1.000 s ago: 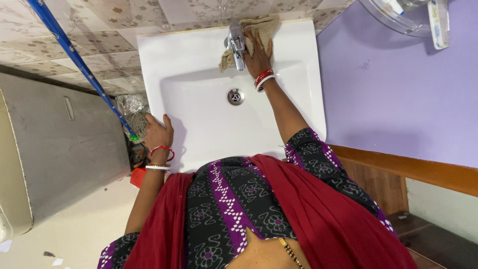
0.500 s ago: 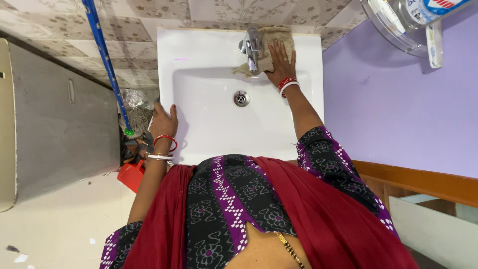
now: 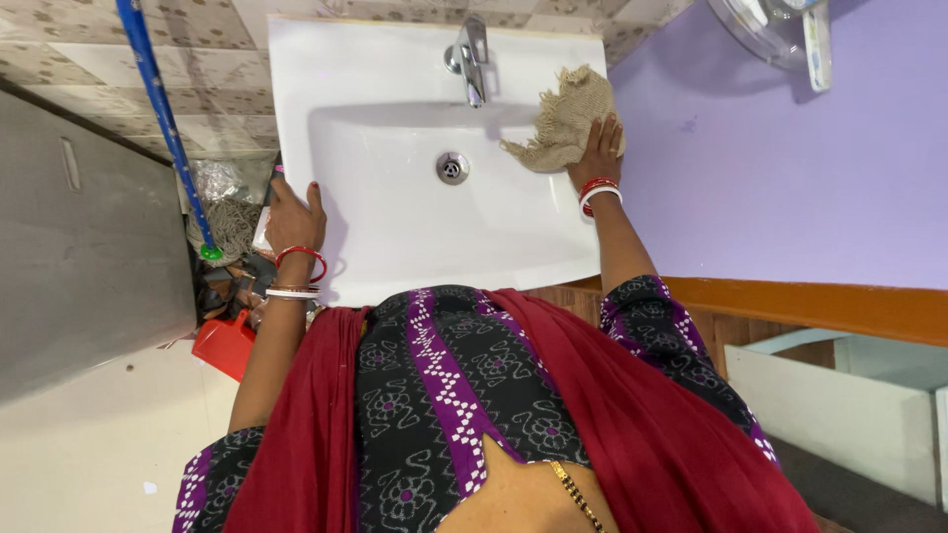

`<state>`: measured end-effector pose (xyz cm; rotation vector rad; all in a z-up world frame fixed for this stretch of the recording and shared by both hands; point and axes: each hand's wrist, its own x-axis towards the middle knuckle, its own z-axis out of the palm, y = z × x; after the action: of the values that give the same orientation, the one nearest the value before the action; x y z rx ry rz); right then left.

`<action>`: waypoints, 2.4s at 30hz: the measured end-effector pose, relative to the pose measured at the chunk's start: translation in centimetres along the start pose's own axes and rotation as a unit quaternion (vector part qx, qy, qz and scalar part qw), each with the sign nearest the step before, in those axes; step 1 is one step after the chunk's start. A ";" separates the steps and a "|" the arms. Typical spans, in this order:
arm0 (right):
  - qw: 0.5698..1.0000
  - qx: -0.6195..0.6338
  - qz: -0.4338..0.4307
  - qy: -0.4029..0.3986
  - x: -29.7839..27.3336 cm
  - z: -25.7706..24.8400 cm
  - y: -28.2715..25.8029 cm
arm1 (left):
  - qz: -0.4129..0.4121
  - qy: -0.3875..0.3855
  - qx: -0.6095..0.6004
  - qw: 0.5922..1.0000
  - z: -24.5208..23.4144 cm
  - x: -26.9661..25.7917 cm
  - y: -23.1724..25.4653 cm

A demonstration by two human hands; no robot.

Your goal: The person wipes the porcelain basin, the outer rim, and the metal faucet of a white sink using a cloth.

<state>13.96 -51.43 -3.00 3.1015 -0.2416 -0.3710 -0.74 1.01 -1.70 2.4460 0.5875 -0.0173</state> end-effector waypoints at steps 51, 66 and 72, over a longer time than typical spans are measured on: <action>0.851 0.132 -0.389 -0.327 -20.2 6.3 -26.6 | -0.010 -0.043 -0.252 0.967 -0.3 -2.2 -3.4; 0.863 0.088 -0.493 -0.070 -10.9 5.4 -37.5 | 0.091 0.012 -0.240 0.966 5.5 -1.2 -8.7; 0.888 -0.007 -0.459 -0.038 -6.2 -0.3 -39.4 | -0.030 -0.040 -0.253 0.966 2.8 -1.9 -6.1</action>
<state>14.01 -11.58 -2.29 2.9458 1.2513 -0.4690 -4.64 2.99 -7.13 1.9215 0.5514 0.0076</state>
